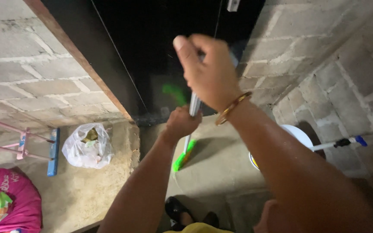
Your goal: Cleaning the floor and around the squat toilet in a bathroom using water and a broom.
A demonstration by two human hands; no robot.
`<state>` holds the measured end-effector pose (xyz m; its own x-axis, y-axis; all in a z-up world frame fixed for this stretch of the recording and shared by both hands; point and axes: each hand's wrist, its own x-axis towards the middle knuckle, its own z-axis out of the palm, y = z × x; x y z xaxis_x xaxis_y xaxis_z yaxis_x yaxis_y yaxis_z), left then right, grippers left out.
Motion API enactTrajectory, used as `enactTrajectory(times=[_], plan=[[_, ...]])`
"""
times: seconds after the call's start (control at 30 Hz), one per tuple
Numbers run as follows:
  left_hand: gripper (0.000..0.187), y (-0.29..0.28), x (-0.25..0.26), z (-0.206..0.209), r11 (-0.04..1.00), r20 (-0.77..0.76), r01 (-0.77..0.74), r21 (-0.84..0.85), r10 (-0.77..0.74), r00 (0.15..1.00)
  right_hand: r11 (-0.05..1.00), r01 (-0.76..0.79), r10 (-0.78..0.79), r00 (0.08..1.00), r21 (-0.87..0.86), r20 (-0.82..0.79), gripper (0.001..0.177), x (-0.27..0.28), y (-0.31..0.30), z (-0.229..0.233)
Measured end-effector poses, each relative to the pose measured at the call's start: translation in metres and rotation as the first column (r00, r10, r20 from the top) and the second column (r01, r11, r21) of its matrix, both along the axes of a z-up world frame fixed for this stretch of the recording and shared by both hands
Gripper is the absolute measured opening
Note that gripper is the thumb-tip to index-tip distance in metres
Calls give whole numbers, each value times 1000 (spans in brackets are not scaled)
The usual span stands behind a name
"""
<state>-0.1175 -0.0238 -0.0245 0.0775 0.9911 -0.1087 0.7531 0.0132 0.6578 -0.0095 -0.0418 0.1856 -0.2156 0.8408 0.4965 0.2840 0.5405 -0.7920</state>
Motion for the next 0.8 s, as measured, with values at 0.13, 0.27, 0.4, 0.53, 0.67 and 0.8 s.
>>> enactTrajectory(times=[0.13,0.27,0.4,0.53,0.67,0.8], plan=[[32,0,2,10,985,160,166,46,-171,972,997,75,-75,997,-9,4,45,-1,12,23],[24,-16,7,16,955,383,295,-38,-259,887,996,76,-73,994,-35,78,45,-12,24,17],[24,-13,-4,-27,929,489,335,-158,-222,844,989,56,-36,989,-140,144,43,-26,38,-23],[31,18,-24,-75,982,198,179,-59,-164,966,980,-73,80,996,-184,31,44,-34,34,-30],[36,41,-49,-70,979,-5,68,194,-68,998,978,-170,157,982,-125,-106,46,-32,36,-29],[37,60,-43,-24,986,-47,130,105,-125,991,985,-148,139,986,-93,-89,44,-20,39,-14]])
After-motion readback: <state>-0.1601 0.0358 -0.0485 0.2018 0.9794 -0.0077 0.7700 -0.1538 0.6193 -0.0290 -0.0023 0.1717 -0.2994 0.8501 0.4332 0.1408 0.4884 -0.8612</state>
